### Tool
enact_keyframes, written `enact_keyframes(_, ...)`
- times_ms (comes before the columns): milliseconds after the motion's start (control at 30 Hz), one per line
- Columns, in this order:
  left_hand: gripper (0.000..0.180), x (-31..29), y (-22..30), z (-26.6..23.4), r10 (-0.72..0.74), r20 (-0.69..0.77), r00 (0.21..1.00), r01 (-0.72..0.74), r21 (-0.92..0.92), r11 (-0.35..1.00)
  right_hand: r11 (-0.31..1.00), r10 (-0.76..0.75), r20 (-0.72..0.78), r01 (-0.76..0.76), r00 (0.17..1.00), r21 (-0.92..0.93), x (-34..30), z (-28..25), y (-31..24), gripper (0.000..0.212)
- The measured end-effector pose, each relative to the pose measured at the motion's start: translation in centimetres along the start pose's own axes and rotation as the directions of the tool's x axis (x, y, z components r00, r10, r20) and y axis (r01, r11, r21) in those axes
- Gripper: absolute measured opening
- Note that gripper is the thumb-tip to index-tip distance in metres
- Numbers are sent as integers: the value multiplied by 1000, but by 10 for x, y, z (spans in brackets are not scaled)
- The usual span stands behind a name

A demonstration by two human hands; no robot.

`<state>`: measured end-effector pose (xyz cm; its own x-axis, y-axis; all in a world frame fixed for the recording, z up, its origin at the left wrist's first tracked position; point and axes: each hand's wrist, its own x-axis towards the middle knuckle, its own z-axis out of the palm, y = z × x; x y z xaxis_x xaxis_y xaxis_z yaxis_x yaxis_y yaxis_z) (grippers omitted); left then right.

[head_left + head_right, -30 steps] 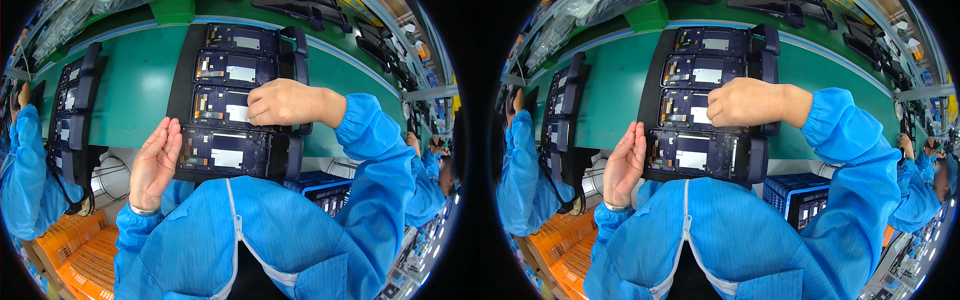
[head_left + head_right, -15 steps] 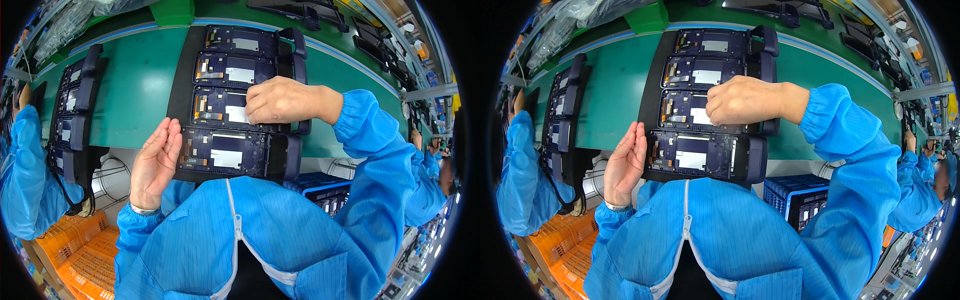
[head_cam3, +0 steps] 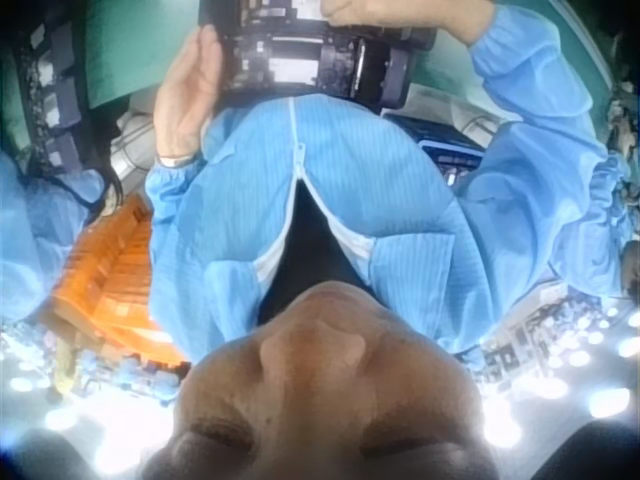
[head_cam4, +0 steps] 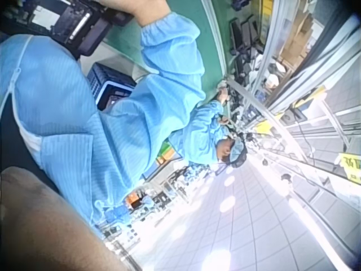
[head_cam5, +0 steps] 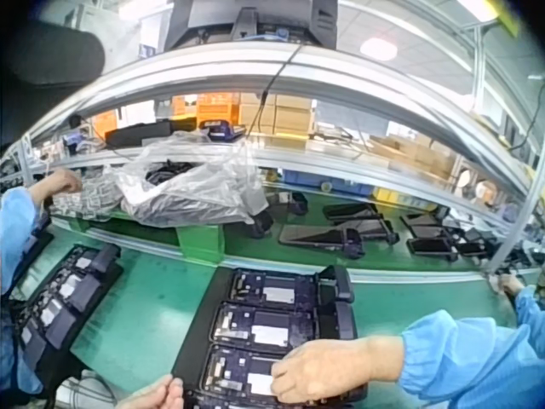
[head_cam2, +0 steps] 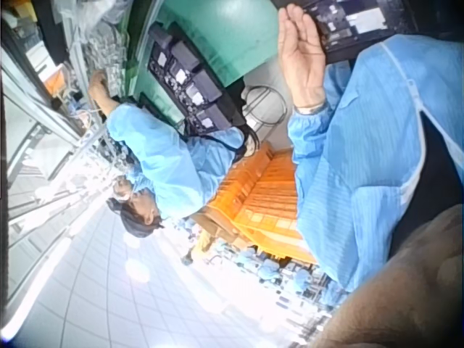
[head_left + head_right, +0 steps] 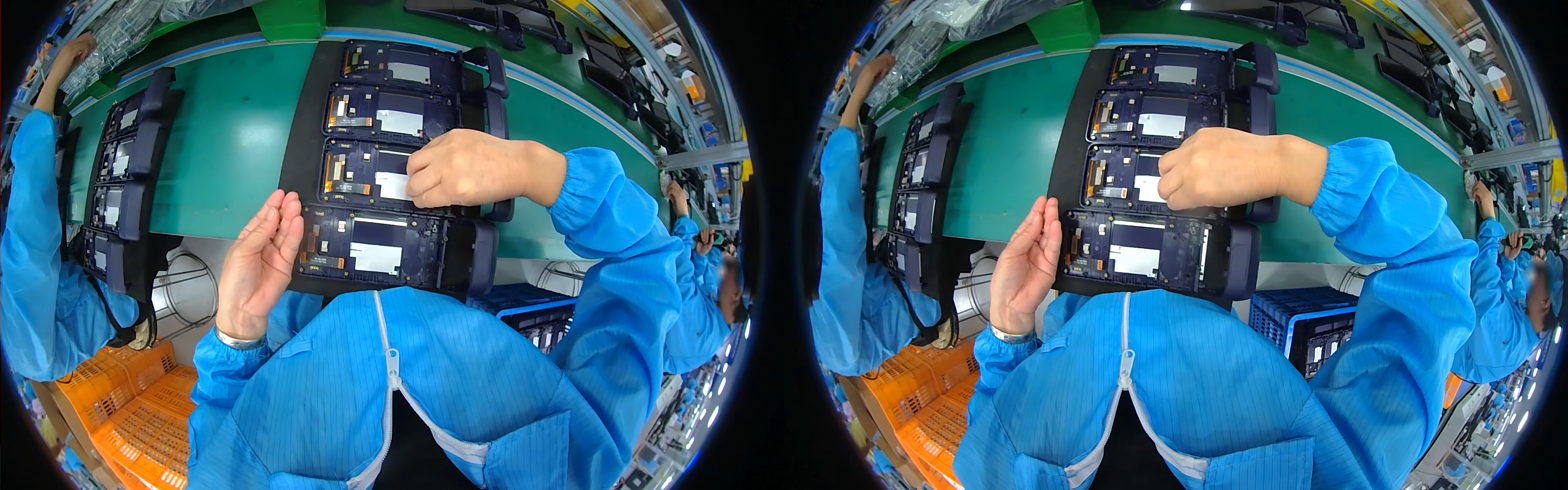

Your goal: The person assembles internal components into electronic handheld devices and applies adhesive stickers to the devices by hand, using a plastic pry tool to manipulate the components.

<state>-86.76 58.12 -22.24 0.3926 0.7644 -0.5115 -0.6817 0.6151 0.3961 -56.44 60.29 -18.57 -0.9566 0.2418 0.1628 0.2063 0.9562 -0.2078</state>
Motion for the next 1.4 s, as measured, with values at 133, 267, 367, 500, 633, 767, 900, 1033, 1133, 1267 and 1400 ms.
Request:
enact_keyframes(133, 31, 2, 1, 2, -11, -12, 1000, 12, 9, 1000, 998, 10, -50, -7, 999, 62, -2, 3, 5, 10)
enact_keyframes(267, 31, 4, 1, 3, -16, -12, 1000, 16, 2, 1000, 1000, -8, 8, 8, 1000, 10, -2, 0, 4, 10)
enact_keyframes(367, 31, 4, 1, 2, -11, -16, 1000, 11, 12, 1000, 997, 48, 16, -47, 999, -56, -4, 3, -5, 9)
enact_keyframes(500, 31, 4, 1, 2, -28, 3, 1000, 28, 10, 1000, 983, 102, 38, -94, 994, -158, -1, 2, -16, 9)
enact_keyframes(633, 31, 2, 2, 0, -28, 16, 999, 28, 13, 1000, 983, 142, 0, -141, 990, -122, -2, 6, -13, 8)
enact_keyframes(767, 31, 0, 1, -2, -23, 21, 1000, 23, 12, 1000, 985, 125, -12, -126, 992, -122, -2, 5, -16, 8)
enact_keyframes(900, 32, 2, 2, -2, -33, 16, 999, 33, 8, 999, 964, 71, 80, -48, 994, -263, 6, 2, -27, 8)
enact_keyframes(1033, 31, 3, 2, -2, -34, 29, 999, 34, 5, 999, 956, 81, 87, -53, 993, -287, 7, 3, -32, 8)
enact_keyframes(1133, 30, 3, 2, 0, -31, 16, 999, 31, 12, 999, 950, 118, 86, -87, 989, -300, 4, 2, -33, 9)
enact_keyframes(1267, 30, 2, 2, -2, -23, 16, 1000, 23, 1, 1000, 958, 267, -41, -270, 963, -99, -6, 3, -31, 12)
enact_keyframes(1400, 31, -1, 1, -3, -18, 49, 999, 18, -2, 1000, 910, 405, -109, -412, 908, -53, -18, 0, -43, 20)
